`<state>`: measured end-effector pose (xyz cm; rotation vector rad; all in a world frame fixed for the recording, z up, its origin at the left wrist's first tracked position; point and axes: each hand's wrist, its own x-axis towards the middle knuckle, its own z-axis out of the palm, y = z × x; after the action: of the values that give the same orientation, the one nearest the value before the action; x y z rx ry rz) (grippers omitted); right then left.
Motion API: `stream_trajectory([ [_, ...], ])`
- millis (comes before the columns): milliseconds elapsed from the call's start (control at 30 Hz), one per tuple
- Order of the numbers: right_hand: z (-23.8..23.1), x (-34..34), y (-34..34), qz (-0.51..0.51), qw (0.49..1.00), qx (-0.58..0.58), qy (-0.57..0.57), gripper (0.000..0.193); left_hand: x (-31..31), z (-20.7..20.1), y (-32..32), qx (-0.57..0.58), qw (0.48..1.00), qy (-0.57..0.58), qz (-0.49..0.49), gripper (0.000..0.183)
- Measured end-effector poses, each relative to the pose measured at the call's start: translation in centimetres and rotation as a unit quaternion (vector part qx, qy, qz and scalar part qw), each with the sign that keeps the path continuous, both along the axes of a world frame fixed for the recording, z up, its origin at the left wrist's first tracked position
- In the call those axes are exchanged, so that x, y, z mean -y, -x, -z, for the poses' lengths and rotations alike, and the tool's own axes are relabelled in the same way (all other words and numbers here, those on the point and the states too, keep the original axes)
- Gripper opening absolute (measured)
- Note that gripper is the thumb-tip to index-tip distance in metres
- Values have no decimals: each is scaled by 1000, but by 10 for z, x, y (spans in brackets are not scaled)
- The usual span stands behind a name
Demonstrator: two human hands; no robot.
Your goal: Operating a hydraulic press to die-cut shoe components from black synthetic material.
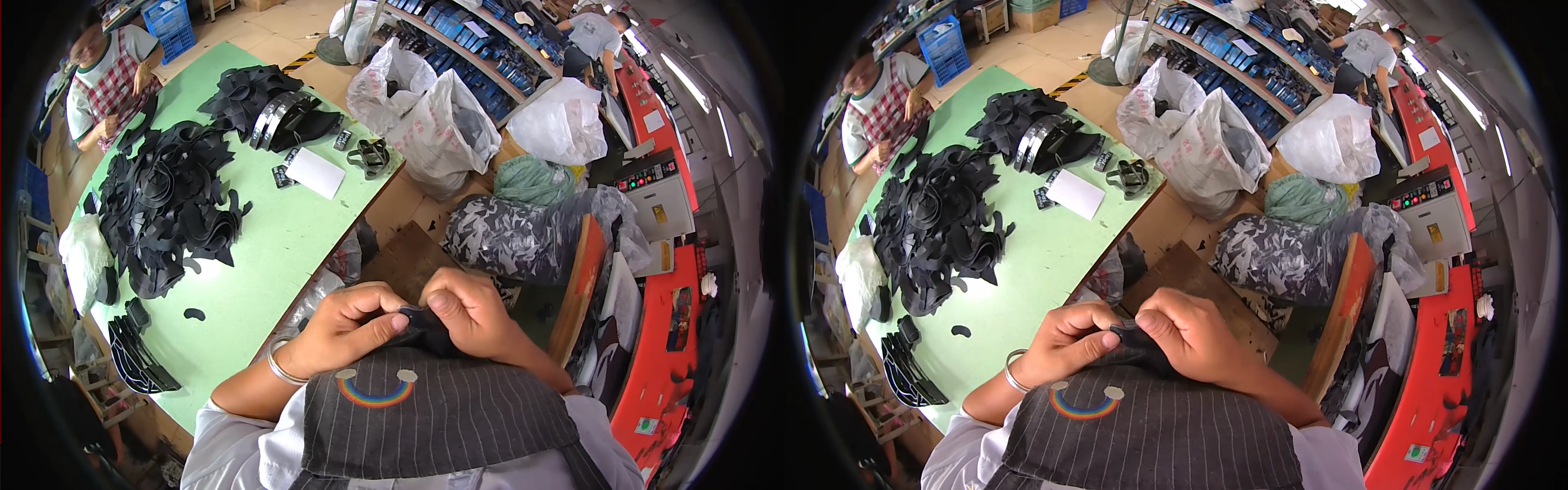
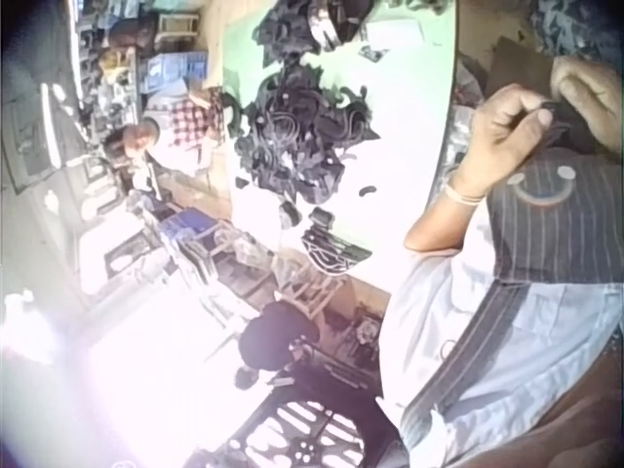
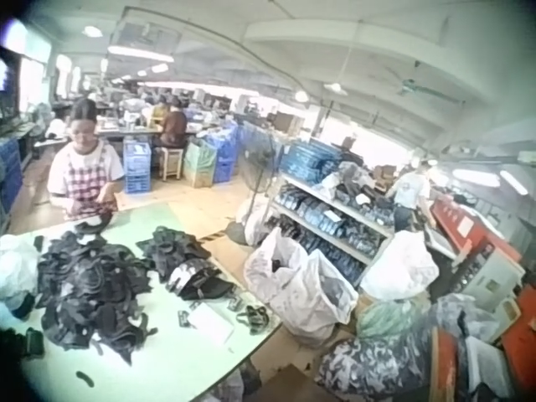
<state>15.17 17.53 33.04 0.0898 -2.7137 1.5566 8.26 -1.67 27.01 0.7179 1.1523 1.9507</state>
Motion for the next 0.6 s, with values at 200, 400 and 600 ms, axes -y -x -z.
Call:
stream_trajectory([
  [200, -17, 1, 18, -57, 994, -74, -52, 20, 1, -2, 0, 45, 998, 39, 30, 7],
  [400, -18, 11, 12, -25, 997, 66, -11, 22, -1, 2, -6, 60, 997, 40, -3, 8],
  [600, -13, 14, 9, 8, 985, 162, 49, 24, 0, 14, -8, 176, 984, 15, 21, 8],
])
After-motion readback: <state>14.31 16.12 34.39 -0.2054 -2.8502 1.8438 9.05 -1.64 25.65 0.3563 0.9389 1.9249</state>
